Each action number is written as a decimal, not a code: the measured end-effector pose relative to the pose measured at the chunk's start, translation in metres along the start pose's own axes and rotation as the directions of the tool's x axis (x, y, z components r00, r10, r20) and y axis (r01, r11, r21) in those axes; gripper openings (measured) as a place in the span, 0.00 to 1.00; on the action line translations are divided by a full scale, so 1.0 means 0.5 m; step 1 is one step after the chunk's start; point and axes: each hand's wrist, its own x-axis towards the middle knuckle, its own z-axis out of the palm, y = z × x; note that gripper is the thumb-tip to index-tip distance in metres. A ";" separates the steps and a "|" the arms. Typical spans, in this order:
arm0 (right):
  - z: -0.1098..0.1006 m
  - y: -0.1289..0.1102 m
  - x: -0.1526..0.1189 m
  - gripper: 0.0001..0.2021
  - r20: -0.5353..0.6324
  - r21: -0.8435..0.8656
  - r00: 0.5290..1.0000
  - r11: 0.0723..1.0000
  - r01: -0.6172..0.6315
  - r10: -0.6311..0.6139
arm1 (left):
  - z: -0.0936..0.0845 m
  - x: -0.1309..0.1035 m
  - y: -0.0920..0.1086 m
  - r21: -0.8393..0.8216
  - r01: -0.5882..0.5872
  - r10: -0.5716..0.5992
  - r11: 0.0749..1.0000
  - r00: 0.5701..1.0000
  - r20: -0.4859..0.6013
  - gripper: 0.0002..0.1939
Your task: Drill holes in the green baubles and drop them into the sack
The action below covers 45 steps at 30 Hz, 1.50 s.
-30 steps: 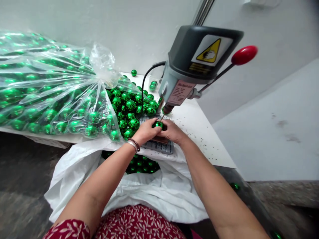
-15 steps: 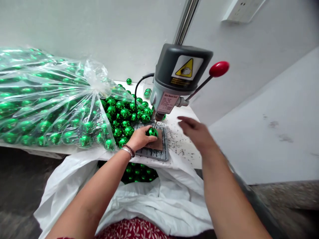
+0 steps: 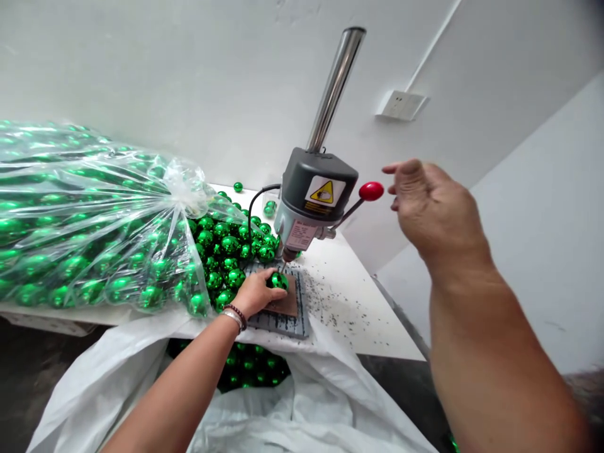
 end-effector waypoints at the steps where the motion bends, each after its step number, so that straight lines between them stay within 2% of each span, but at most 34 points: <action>1: 0.004 -0.004 0.008 0.32 0.007 -0.112 1.000 0.993 -0.023 0.024 | 0.000 0.000 0.000 0.001 0.002 -0.002 1.000 1.000 0.003 0.34; 3: 0.014 -0.015 0.022 0.31 0.059 -0.268 0.992 0.959 -0.088 0.108 | 0.000 0.001 -0.001 0.006 0.011 -0.011 1.000 1.000 0.005 0.34; 5: 0.023 -0.028 0.032 0.30 0.150 -0.320 0.975 0.941 -0.109 0.164 | 0.000 0.002 -0.002 0.012 0.016 -0.016 1.000 1.000 0.000 0.34; 7: 0.032 -0.039 0.037 0.27 0.189 -0.345 0.964 0.932 -0.115 0.189 | 0.001 0.002 -0.003 0.013 0.014 -0.013 1.000 1.000 -0.006 0.34; 12: 0.049 -0.054 0.028 0.15 0.140 -0.350 0.968 0.925 -0.149 0.209 | 0.002 0.002 -0.005 0.004 0.018 -0.018 1.000 1.000 -0.003 0.32; 17: 0.046 -0.062 -0.015 0.12 0.063 -0.331 0.979 0.929 -0.163 0.194 | 0.001 0.000 -0.004 0.005 0.009 -0.009 1.000 1.000 -0.003 0.33; 20: 0.040 -0.061 -0.044 0.10 0.053 -0.317 0.981 0.935 -0.159 0.185 | 0.002 0.000 -0.004 0.002 0.011 -0.011 1.000 1.000 -0.002 0.33; 32: 0.051 -0.020 -0.125 0.13 -0.074 -0.294 0.997 0.956 -0.014 -0.008 | -0.002 -0.005 0.005 0.007 0.006 -0.006 1.000 1.000 -0.006 0.32; 37: 0.064 0.002 -0.159 0.12 -0.131 -0.291 0.985 0.954 0.068 -0.110 | -0.005 -0.009 0.015 0.024 0.024 -0.025 0.999 1.000 0.013 0.30; 45: 0.090 0.026 -0.185 0.12 -0.218 -0.280 0.959 0.953 0.117 -0.182 | -0.005 -0.009 0.012 0.046 0.007 -0.007 0.999 1.000 0.002 0.29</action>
